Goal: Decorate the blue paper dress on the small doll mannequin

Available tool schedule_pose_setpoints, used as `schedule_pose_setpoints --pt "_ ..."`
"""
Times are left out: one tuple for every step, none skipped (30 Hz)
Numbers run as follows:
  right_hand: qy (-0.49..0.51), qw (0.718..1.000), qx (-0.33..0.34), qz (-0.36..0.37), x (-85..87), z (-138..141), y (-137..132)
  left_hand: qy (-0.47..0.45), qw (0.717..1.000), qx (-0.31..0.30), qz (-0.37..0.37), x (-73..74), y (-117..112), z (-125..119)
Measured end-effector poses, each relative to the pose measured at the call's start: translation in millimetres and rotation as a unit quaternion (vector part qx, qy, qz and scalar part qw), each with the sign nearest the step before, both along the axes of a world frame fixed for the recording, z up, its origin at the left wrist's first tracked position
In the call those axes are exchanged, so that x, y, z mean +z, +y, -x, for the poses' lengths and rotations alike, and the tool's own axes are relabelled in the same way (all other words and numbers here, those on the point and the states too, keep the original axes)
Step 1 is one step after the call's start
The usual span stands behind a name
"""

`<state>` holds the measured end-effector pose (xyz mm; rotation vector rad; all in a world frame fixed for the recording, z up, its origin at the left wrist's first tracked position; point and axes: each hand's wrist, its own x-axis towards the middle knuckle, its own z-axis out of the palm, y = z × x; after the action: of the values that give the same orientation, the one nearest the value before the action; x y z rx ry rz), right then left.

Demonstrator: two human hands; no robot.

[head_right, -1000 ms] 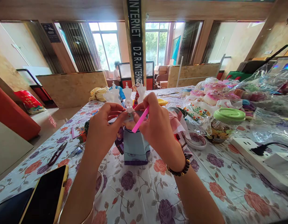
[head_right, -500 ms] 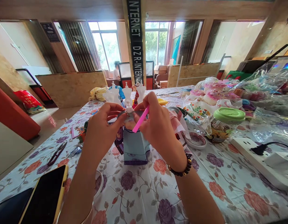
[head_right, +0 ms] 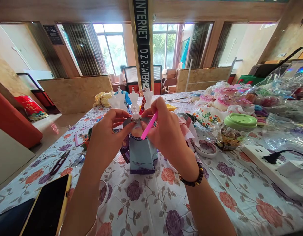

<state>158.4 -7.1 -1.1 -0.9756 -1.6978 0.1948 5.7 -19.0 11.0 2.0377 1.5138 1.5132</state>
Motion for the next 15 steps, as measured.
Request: schedule_pose_setpoints --pt "-0.002 1.0 0.0 -0.001 0.3 -0.3 0.1 0.002 1.0 0.001 0.001 0.3 -0.2 0.2" --pt "-0.004 1.0 0.0 -0.003 0.6 -0.6 0.2 0.005 1.0 0.002 0.003 0.6 -0.5 0.4" --pt "-0.006 1.0 -0.001 -0.005 1.0 -0.8 0.5 0.008 1.0 0.002 0.004 1.0 -0.9 0.5" --pt "-0.007 1.0 -0.002 -0.006 1.4 -1.1 0.8 0.011 1.0 0.001 0.005 1.3 -1.2 0.6" --pt "-0.008 1.0 -0.002 -0.006 1.7 -1.4 1.1 0.015 1.0 0.0 0.004 1.6 -1.5 0.7" --pt "-0.007 1.0 0.0 -0.004 2.0 -1.8 1.5 0.018 1.0 -0.001 0.004 1.7 -1.7 0.9" --pt "-0.004 1.0 0.003 0.001 2.2 -2.4 1.9 0.022 1.0 -0.002 0.003 1.7 -1.7 1.1" --pt "0.0 1.0 0.006 0.005 2.4 -3.2 2.2 0.024 1.0 -0.001 0.003 1.6 -1.5 1.5" --pt "0.003 1.0 0.011 0.009 2.5 -4.2 2.5 0.026 1.0 0.0 0.003 1.4 -1.1 1.9" --pt "0.007 1.0 0.014 0.01 2.5 -5.3 2.7 0.026 1.0 0.002 0.004 1.1 -0.6 2.5" --pt "0.009 1.0 0.012 0.01 2.5 -6.6 2.8 0.026 1.0 0.003 0.006 0.8 -0.2 3.1" --pt "0.009 1.0 0.008 0.008 2.4 -8.1 2.9 0.026 1.0 0.004 0.006 0.7 0.2 3.8" --pt "0.008 1.0 0.003 0.005 2.4 -9.6 2.9 0.027 1.0 0.005 0.007 0.7 0.3 4.7" --pt "0.007 1.0 0.0 0.001 2.4 -11.3 2.9 0.029 1.0 0.006 0.008 0.8 0.1 5.7" --pt "0.006 1.0 -0.001 -0.002 2.5 -13.1 2.8 0.033 0.999 0.008 0.009 1.2 -0.4 6.9"
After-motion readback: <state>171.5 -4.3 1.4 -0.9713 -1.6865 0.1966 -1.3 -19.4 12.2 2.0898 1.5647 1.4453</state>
